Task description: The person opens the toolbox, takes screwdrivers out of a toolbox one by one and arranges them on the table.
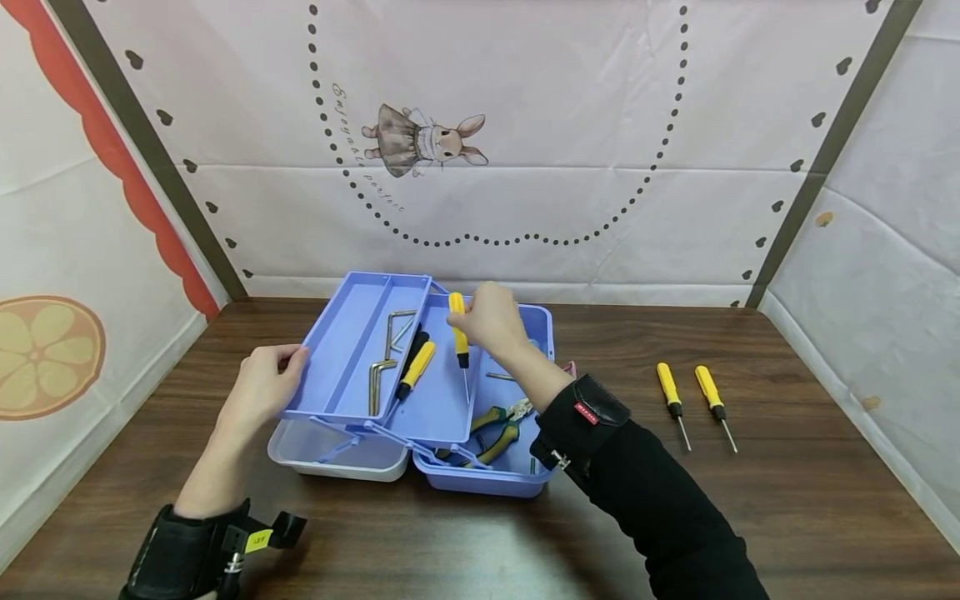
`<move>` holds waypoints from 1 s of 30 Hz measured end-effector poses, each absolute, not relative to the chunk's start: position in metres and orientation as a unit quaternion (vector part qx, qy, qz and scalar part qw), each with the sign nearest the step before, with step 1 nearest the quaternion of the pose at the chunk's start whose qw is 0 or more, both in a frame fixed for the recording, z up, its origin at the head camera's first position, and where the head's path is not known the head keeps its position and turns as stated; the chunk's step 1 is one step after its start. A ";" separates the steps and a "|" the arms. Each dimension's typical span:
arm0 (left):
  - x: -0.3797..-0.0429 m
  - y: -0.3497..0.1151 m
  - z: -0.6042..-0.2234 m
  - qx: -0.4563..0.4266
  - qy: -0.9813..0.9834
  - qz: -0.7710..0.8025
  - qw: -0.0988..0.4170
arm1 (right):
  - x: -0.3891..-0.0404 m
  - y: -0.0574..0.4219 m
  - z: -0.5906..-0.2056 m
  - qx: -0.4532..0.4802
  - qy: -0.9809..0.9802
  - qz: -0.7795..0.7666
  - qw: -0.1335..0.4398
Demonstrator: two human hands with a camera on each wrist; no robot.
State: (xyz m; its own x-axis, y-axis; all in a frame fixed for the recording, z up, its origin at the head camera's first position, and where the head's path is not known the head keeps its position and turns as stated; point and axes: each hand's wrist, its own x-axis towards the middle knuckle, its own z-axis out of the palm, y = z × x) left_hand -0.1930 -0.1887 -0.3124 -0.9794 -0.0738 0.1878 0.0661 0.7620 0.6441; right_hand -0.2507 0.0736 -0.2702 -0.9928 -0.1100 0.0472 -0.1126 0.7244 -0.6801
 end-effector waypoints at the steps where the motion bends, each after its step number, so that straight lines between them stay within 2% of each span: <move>1: -0.193 -0.189 -0.313 0.002 -0.933 -0.345 0.102 | -0.251 0.075 -0.268 0.060 -0.924 0.378 0.004; 10: -0.193 -0.189 -0.313 0.004 -0.932 -0.350 0.095 | -0.253 0.091 -0.245 0.077 -0.895 0.436 0.062; 18: -0.193 -0.188 -0.312 0.007 -0.934 -0.344 0.096 | -0.258 0.128 -0.227 0.060 -0.897 0.425 0.107; 30: -0.194 -0.188 -0.313 0.005 -0.935 -0.341 0.102 | -0.260 0.202 -0.245 0.039 -0.930 0.318 0.178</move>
State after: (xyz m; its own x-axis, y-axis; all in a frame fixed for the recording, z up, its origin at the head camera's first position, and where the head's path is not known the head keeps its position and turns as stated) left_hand -0.1936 -0.1881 -0.3133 -0.9790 -0.0784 0.1883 0.0612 0.7677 0.6378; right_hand -0.2604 0.2016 -0.2455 -0.9339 0.0405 0.3551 -0.1855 0.7944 -0.5784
